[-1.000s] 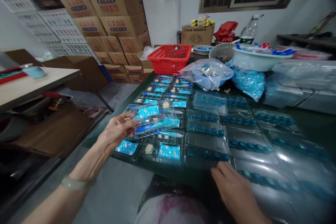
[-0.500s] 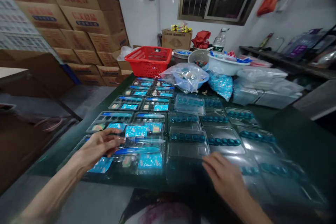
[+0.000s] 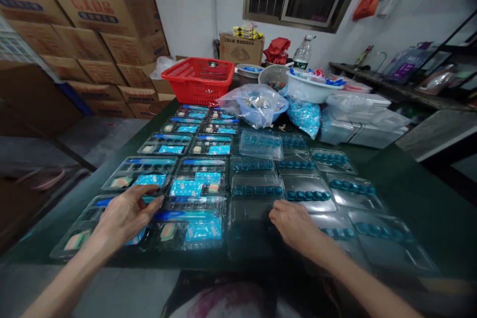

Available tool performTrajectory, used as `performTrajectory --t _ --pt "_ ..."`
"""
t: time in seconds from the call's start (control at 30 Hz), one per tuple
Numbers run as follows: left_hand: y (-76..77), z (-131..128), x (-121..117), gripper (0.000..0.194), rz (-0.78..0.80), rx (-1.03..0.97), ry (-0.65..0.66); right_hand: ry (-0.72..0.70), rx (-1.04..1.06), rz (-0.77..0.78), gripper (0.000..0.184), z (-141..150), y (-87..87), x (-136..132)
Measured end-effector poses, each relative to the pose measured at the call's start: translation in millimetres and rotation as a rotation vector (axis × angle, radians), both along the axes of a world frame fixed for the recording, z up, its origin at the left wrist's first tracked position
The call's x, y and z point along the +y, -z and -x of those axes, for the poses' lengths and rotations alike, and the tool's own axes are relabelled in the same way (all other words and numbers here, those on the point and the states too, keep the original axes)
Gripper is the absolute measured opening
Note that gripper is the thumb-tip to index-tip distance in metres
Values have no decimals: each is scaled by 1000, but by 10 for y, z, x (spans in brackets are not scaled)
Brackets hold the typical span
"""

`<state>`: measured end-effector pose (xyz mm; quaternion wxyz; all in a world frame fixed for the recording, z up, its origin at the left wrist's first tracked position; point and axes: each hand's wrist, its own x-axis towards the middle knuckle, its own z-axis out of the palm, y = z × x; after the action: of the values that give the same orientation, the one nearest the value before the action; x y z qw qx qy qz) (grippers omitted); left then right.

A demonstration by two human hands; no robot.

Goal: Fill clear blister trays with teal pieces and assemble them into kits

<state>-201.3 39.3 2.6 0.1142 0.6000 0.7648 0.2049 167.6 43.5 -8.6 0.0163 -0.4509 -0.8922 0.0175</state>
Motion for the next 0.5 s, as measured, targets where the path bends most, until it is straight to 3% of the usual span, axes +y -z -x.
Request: performTrajectory --t 0.1,0.2,0.27,0.33,0.4,0.5 --pt "-139 -111 -67 36 -114 76 38 -59 -32 -9 14 -5 -43 32" --pt "-350 -373 -240 36 -131 -107 1 -59 -16 -88 11 -29 -14 40" --pt "-458 -643 -405 36 -83 -411 19 -41 12 -158 12 -49 52 50" --pt "-479 -970 -562 33 38 -759 141 -41 54 -227 13 -62 128 66" --pt "-407 -1317 -656 32 245 -1079 184 -57 105 -287 14 -69 175 84" --pt "-215 -1765 -619 33 409 -1533 184 -66 163 -373 15 -69 145 90"
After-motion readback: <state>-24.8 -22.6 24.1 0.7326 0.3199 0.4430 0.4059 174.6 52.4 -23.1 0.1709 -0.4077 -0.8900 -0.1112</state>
